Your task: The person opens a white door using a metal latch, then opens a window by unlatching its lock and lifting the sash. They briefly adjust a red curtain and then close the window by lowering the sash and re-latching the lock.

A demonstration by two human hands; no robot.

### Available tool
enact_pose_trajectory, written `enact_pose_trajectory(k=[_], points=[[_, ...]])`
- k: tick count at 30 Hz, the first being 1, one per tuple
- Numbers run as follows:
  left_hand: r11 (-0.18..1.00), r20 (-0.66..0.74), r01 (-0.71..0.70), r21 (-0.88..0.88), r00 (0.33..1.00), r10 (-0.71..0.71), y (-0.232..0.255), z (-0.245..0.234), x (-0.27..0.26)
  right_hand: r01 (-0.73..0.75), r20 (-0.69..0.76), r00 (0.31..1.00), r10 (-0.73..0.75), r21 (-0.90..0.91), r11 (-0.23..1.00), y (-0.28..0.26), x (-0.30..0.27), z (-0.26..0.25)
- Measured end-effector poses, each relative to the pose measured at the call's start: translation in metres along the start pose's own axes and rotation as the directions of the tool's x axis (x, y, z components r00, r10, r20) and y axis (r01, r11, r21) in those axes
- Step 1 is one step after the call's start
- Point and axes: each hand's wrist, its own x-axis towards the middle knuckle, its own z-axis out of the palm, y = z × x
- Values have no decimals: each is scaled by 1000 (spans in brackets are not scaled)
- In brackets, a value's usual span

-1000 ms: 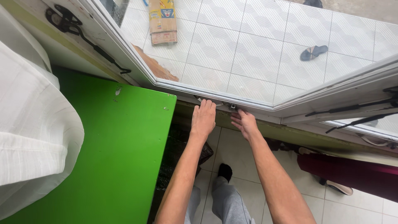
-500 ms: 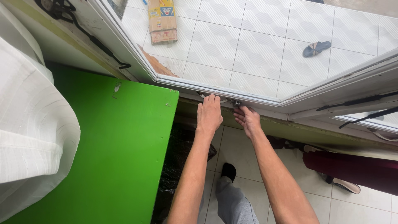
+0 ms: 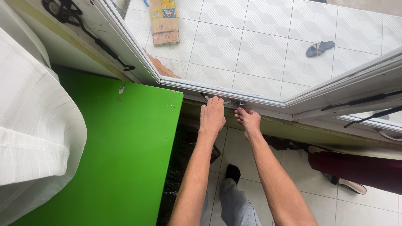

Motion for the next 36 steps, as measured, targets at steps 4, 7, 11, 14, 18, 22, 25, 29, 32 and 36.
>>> enact_pose_trajectory(k=[4,7,11,14,18,22,25,29,32,36], points=[[1000,7,-16,7,1000,16,-2,-2,1,-1,-21,1000,2,57,998,-4,-5,5],[1000,12,-22,9,1000,22,-1,-1,2,34,-35,999,-31,91,995,-5,-9,7],[1000,46,-10,17,999,9,-1,-4,2,54,-47,998,-52,54,997,-5,-11,6],[1000,46,-13,12,999,13,0,-6,4,100,-62,993,-100,8,995,-5,-5,-1],[999,102,-10,31,995,7,0,-9,3,199,-81,976,-204,-64,978,-5,7,-12],[1000,106,-1,11,994,0,2,-13,4,127,-107,986,-124,22,992,-11,11,-16],[1000,146,8,-1,989,-8,0,-12,5,77,-59,996,-71,99,992,-15,2,-21],[999,187,34,-40,982,-26,-3,-11,4,90,-36,996,-87,104,991,-40,-19,-33],[1000,163,-15,-15,986,17,-3,-11,0,156,-43,987,-153,69,985,-69,-35,-44],[1000,193,-13,7,981,12,0,-20,-5,239,-75,969,-237,29,970,-111,-59,-56]])
